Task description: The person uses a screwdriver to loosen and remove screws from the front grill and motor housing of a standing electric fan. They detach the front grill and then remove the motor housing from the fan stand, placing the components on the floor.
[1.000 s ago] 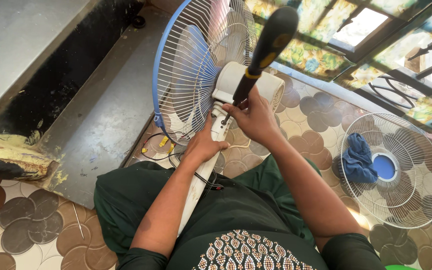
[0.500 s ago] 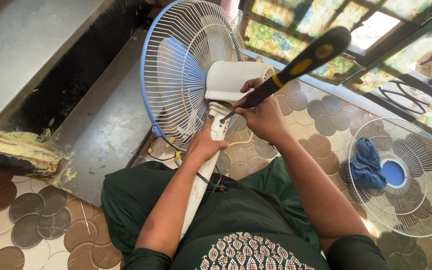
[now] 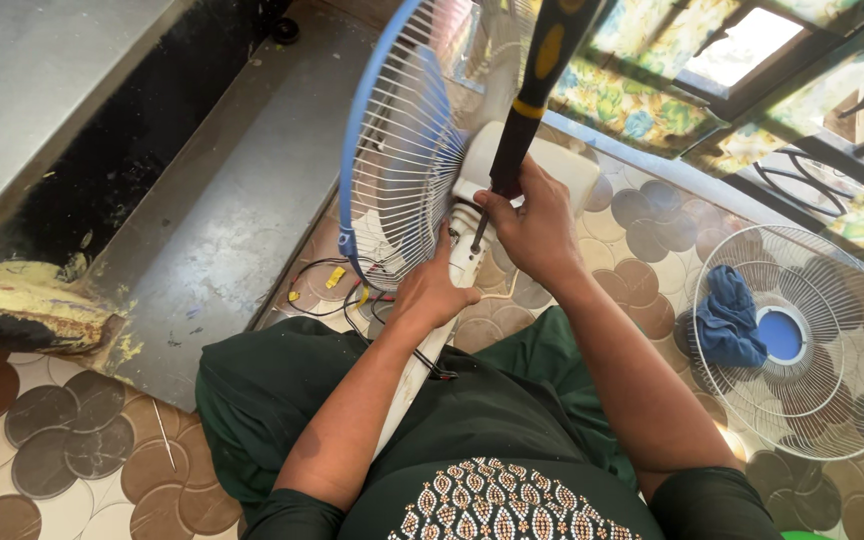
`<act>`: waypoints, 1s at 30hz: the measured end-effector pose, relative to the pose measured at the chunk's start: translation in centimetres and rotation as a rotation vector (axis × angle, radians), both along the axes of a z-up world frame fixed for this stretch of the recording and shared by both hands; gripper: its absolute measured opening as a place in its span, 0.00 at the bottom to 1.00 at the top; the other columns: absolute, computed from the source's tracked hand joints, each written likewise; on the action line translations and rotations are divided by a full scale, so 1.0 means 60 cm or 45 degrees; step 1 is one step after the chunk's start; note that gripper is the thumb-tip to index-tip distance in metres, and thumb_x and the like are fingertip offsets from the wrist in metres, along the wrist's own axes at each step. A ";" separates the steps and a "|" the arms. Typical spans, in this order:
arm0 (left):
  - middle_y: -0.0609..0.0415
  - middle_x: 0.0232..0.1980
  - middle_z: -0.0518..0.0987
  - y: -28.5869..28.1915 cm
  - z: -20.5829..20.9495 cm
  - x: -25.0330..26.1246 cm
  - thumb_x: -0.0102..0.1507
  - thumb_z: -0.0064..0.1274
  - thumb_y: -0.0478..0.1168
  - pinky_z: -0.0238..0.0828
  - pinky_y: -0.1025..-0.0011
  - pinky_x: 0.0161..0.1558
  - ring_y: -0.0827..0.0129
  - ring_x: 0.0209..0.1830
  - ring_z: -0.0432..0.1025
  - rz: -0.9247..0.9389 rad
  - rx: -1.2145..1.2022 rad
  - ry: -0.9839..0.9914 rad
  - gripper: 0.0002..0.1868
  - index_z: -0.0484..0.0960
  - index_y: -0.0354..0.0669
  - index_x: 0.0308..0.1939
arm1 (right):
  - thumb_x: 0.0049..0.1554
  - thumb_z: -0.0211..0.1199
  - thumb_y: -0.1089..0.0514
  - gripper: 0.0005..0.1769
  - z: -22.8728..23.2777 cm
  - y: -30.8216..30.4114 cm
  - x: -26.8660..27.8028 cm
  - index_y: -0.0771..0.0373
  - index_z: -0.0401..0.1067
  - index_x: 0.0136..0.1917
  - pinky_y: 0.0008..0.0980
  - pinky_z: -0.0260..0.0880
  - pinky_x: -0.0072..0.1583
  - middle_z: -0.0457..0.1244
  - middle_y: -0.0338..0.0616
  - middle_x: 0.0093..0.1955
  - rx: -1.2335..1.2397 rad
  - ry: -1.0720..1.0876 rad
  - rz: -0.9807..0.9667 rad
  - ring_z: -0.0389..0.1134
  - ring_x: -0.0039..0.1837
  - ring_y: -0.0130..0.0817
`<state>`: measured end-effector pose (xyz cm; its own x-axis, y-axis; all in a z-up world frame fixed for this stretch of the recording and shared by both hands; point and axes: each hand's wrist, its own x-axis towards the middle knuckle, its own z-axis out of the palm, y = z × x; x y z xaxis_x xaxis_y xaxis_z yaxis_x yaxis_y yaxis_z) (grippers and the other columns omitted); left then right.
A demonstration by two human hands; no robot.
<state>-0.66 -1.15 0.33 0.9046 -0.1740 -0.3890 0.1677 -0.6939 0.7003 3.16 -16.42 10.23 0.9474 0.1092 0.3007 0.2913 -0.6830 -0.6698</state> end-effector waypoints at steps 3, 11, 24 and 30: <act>0.31 0.51 0.81 -0.007 0.001 -0.003 0.47 0.68 0.50 0.71 0.55 0.57 0.40 0.52 0.77 -0.036 -0.035 -0.003 0.70 0.34 0.55 0.82 | 0.54 0.73 0.61 0.14 0.006 -0.023 0.004 0.67 0.72 0.50 0.35 0.73 0.44 0.69 0.41 0.42 0.144 0.182 0.067 0.72 0.44 0.31; 0.31 0.52 0.81 -0.022 -0.023 -0.009 0.46 0.68 0.51 0.71 0.55 0.57 0.39 0.53 0.76 -0.098 -0.012 0.044 0.71 0.35 0.58 0.83 | 0.56 0.66 0.73 0.20 0.000 -0.108 0.009 0.65 0.64 0.60 0.32 0.75 0.59 0.69 0.41 0.48 0.526 0.405 0.558 0.73 0.55 0.30; 0.33 0.56 0.79 -0.053 -0.036 -0.017 0.49 0.68 0.51 0.70 0.53 0.57 0.40 0.56 0.74 -0.238 0.105 0.009 0.65 0.40 0.51 0.82 | 0.57 0.68 0.64 0.26 -0.067 -0.156 -0.001 0.66 0.62 0.65 0.39 0.72 0.63 0.66 0.48 0.58 0.353 0.357 0.177 0.69 0.61 0.36; 0.32 0.51 0.80 -0.060 -0.030 -0.029 0.51 0.66 0.51 0.71 0.53 0.56 0.40 0.53 0.75 -0.280 0.153 -0.043 0.65 0.40 0.45 0.82 | 0.55 0.72 0.61 0.24 -0.060 -0.159 -0.027 0.67 0.66 0.62 0.41 0.67 0.64 0.71 0.49 0.54 0.195 0.208 0.131 0.71 0.61 0.40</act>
